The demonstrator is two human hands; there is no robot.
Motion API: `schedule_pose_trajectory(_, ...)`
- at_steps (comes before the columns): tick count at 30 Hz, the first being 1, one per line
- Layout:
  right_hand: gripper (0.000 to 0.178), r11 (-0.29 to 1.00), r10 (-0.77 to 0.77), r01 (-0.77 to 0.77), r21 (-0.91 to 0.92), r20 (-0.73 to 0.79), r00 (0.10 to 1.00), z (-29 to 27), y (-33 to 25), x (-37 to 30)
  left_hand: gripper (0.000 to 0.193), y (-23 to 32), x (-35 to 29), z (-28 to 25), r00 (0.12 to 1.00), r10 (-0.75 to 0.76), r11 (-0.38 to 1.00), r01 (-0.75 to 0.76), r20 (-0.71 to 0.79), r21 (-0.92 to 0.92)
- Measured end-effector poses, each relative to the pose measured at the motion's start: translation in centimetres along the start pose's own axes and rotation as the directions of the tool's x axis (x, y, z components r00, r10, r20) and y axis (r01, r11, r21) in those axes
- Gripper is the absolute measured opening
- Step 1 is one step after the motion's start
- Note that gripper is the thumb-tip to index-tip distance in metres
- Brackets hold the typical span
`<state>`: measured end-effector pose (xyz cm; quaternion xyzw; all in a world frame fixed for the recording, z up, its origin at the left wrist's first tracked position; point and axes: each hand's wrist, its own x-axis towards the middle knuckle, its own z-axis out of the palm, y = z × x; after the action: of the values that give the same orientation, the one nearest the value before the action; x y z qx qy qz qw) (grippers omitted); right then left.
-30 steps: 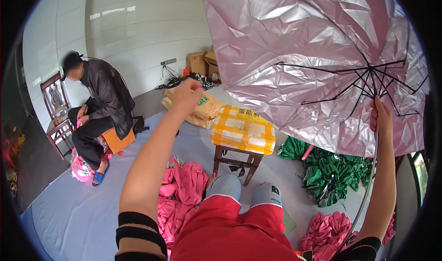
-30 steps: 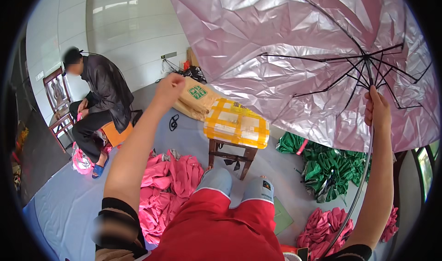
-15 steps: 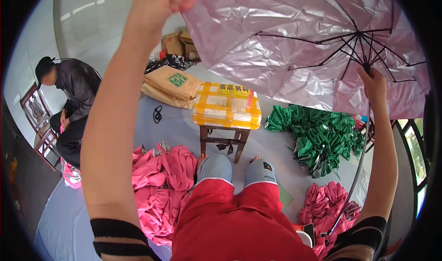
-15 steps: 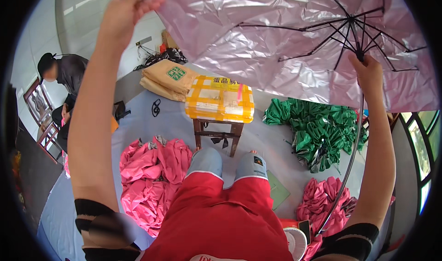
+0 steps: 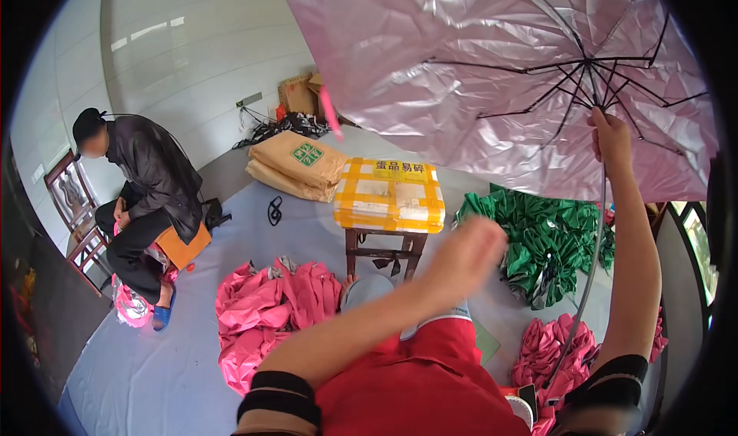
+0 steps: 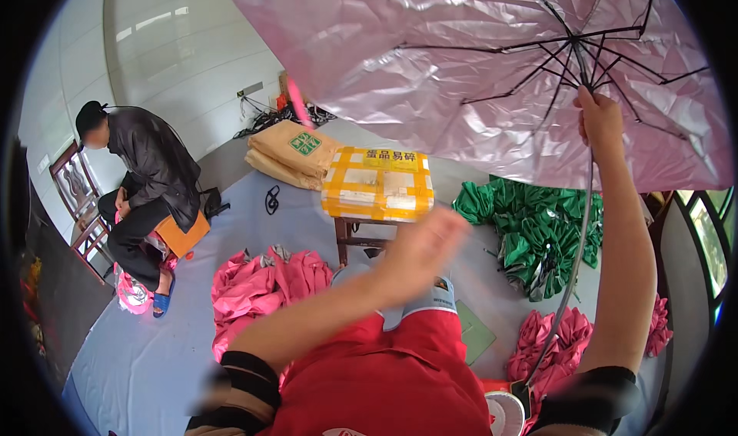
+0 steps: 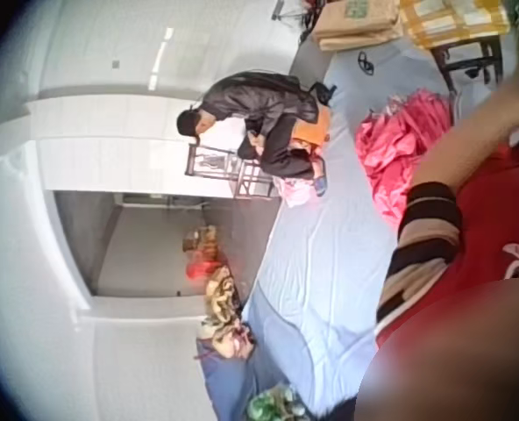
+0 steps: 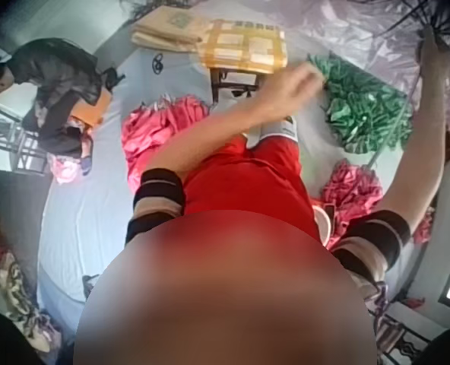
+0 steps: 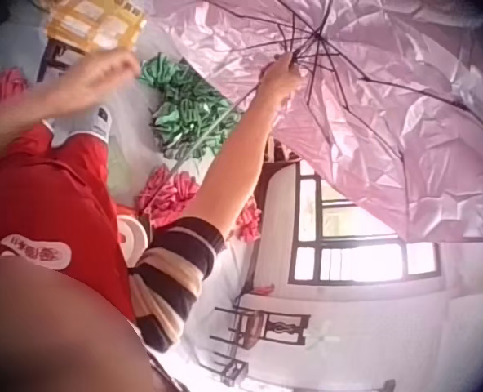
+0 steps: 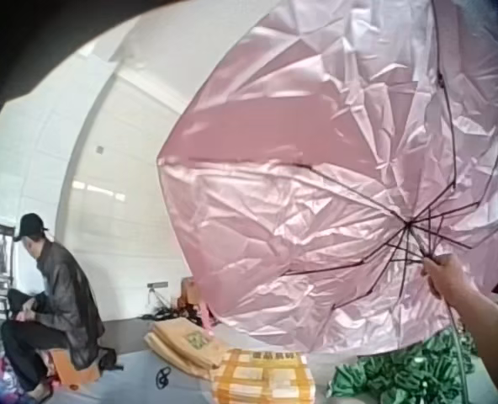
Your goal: Assembling umbrella components by attaching the fabric canopy to the metal frame using a glue gun.
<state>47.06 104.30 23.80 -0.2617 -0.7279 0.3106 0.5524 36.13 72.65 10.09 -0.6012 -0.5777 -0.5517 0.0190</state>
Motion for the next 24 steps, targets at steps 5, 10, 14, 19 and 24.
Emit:
schedule_pose_trajectory(5, 0.041, 0.981, -0.027, 0.023, 0.19, 0.02, 0.999, 1.7, 3.2, -0.9, 0.048, -1.3, -4.1, 17.2, 0.947, -0.03, 0.905, 0.162, 0.321, -0.394)
schedule_pose_trajectory(10, 0.04, 0.99, -0.008, 0.019, 0.14, -0.078, 0.997, 3.3, 6.3, 1.7, 0.041, 0.3, -2.3, 16.4, 0.731, -0.18, -0.053, 0.661, 0.659, -0.748)
schedule_pose_trajectory(14, 0.039, 0.962, 0.124, -0.104, 0.253, -0.064, 0.99, 5.2, 7.2, 2.5, 0.038, 0.2, -2.5, 13.6, 0.628, -0.279, -0.076, 0.74, 0.727, -0.669)
schedule_pose_trajectory(19, 0.036, 0.87, 0.197, -0.211, 0.445, 0.078, 0.977, 5.5, 7.1, 2.8, 0.035, -0.1, -3.9, 12.2, 0.701, -0.275, 0.378, 0.708, 0.658, -0.597)
schedule_pose_trajectory(24, 0.033, 0.85, 0.247, -0.294, 0.437, 0.162, 0.955, 2.3, 9.2, 2.0, 0.066, -2.4, 4.9, 2.0, 0.937, 0.306, 0.913, -0.239, -0.17, 0.33)
